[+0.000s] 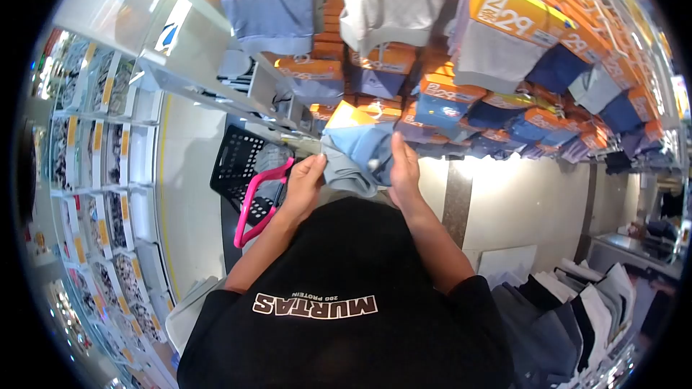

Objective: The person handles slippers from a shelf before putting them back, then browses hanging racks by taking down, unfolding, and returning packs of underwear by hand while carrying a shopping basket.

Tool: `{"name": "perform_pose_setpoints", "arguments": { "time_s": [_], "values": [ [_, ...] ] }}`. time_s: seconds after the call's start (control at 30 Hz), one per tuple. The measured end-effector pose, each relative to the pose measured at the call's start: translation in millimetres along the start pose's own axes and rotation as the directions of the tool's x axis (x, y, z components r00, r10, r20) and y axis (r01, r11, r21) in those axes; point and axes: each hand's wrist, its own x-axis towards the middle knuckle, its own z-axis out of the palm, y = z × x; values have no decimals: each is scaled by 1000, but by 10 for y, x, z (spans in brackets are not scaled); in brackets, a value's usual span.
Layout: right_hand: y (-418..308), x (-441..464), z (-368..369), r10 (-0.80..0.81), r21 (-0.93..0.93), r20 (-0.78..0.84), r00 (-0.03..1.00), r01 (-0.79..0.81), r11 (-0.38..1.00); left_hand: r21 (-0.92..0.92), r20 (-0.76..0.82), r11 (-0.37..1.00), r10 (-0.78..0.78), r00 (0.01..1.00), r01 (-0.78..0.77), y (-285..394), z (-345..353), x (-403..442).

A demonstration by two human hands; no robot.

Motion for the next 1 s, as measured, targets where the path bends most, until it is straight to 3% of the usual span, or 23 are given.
{"name": "perform_pose_setpoints", "arguments": {
  "time_s": [0.1,0.13,0.23,0.43,0.53,0.63,0.67,0.7,0.73,0.8,0.83,1.0],
  "values": [
    [-134,81,-93,-202,-100,153,967,219,971,226,-144,973,86,986,-52,3,-70,-25],
    [-175,151,-144,-298,-304,142,944,328,894,208,-145,976,92,985,-60,4,-144,-36],
    [-363,322,-133,-440,-616,198,876,460,639,315,-244,945,165,956,-82,-28,-445,-61],
    [-710,692,-74,-490,-706,339,803,561,432,535,-333,802,491,805,-268,222,-931,-129],
    [-737,890,1,-461,-712,414,785,595,373,695,-340,682,592,730,-229,340,-1214,-143],
    [-555,1162,-88,-337,-733,341,877,473,489,837,-339,546,561,755,-30,240,-1633,-181],
    [-385,1323,-217,-364,-697,387,847,527,487,866,-335,498,535,776,31,134,-1763,-195],
    [-235,1420,-320,-311,-743,349,884,463,483,891,-334,445,508,794,90,65,-1824,-213],
    [-149,1386,-323,-290,-768,301,908,412,491,931,-331,297,449,830,211,85,-1770,-257],
    [40,1334,-414,-253,-828,247,935,339,446,951,-293,226,454,841,210,137,-1549,-243],
    [90,1279,-408,-323,-811,265,909,391,436,956,-285,195,459,842,217,162,-1439,-250],
    [-157,1026,-341,-436,-682,157,886,417,601,942,-322,239,437,840,237,148,-1520,-216]
  ]
}}
